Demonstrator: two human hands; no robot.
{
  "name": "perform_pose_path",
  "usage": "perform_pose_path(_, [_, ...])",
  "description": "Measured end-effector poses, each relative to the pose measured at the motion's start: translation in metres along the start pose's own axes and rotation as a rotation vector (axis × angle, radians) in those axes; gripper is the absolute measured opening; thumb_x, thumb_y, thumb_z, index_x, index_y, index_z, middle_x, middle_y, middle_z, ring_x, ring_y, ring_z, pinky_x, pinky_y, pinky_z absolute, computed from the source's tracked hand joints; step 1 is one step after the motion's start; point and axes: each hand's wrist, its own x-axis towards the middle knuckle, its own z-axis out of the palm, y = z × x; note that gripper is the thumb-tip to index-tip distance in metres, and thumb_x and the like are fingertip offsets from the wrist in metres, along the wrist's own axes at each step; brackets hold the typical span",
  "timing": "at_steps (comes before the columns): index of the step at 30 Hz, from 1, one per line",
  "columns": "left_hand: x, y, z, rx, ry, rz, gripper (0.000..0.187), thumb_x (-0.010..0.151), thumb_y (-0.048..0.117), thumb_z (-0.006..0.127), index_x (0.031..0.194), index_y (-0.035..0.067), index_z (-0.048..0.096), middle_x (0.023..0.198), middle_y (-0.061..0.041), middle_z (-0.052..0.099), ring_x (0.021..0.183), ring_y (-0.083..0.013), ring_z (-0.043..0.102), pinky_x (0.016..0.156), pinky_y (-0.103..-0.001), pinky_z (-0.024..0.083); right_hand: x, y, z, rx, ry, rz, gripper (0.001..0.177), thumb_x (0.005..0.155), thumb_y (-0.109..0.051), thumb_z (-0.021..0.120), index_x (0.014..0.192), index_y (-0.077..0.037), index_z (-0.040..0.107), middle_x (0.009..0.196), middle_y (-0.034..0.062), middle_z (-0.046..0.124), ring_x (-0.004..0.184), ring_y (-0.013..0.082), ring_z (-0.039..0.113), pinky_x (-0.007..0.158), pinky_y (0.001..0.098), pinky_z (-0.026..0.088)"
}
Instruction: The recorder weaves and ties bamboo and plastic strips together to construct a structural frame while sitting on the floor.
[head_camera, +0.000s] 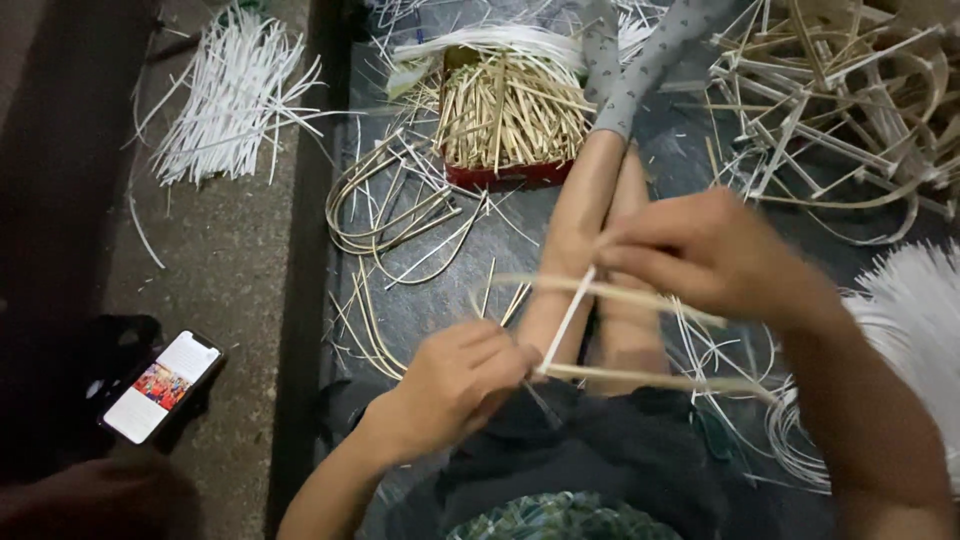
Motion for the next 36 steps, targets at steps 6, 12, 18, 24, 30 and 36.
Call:
perform_pose_path(6, [-0.008,-0.020,0.013,-0.051,0.192,0.011,0.018,0.092,0.007,0.063,0.109,0.003,0.059,0.105,-0.015,0.069,0.092,-0.0336,0.068,0.081,-0.043,0.054,-0.041,0.044,0.122,0.692,-0.310,0.466,0.032,0.100,-0.033,0.061,0.097,-0.007,0.079,0.074,0.0023,0.068,0.061,0.0107,0.060,0.053,0.0268,0.049])
perform_pose_path(12, [-0.010,-0.030,0.038,0.208,0.124,-0.111,0.029,0.086,0.005,0.064,0.114,-0.001,0.062,0.094,-0.015,0.067,0.087,-0.0349,0.066,0.078,-0.045,0.052,-0.074,-0.037,0.041,0.115,-0.063,-0.225,0.021,0.098,-0.029,0.060,0.102,-0.014,0.075,0.085,0.0049,0.073,0.073,0.0219,0.071,0.063,0.0375,0.054])
perform_pose_path(18, [0.001,-0.004,0.012,-0.026,0.032,0.043,0.032,0.082,0.008,0.069,0.113,0.002,0.063,0.091,-0.014,0.064,0.086,-0.0340,0.064,0.079,-0.044,0.053,-0.010,0.045,0.031,0.210,0.046,0.198,0.026,0.100,-0.026,0.063,0.093,-0.006,0.079,0.067,0.0029,0.066,0.055,0.0138,0.059,0.049,0.0318,0.046])
perform_pose_path(24, [-0.006,-0.018,0.019,0.047,0.214,-0.043,0.036,0.083,0.002,0.071,0.119,0.001,0.064,0.095,-0.012,0.069,0.090,-0.0311,0.067,0.078,-0.042,0.054,-0.078,0.080,0.170,1.004,-0.630,0.175,0.035,0.108,-0.029,0.055,0.098,0.001,0.070,0.073,0.0013,0.057,0.062,0.0099,0.049,0.056,0.0242,0.038])
perform_pose_path(30, [-0.006,-0.027,0.021,0.061,0.253,-0.089,0.041,0.075,-0.003,0.065,0.116,0.005,0.068,0.091,-0.014,0.069,0.086,-0.0346,0.071,0.074,-0.043,0.056,-0.147,0.068,0.171,1.438,-0.685,0.568,0.040,0.109,-0.034,0.055,0.092,0.000,0.067,0.056,-0.0048,0.045,0.046,0.0064,0.037,0.045,0.0237,0.026])
perform_pose_path(36, [-0.052,-0.073,-0.006,0.015,0.624,-0.421,0.017,0.102,0.005,0.062,0.118,0.002,0.068,0.100,-0.011,0.076,0.088,-0.0162,0.076,0.073,-0.030,0.063,-0.308,0.221,0.141,0.978,-0.104,1.048,0.039,0.093,-0.036,0.066,0.109,-0.001,0.071,0.076,0.0119,0.064,0.059,0.0214,0.051,0.052,0.0357,0.039])
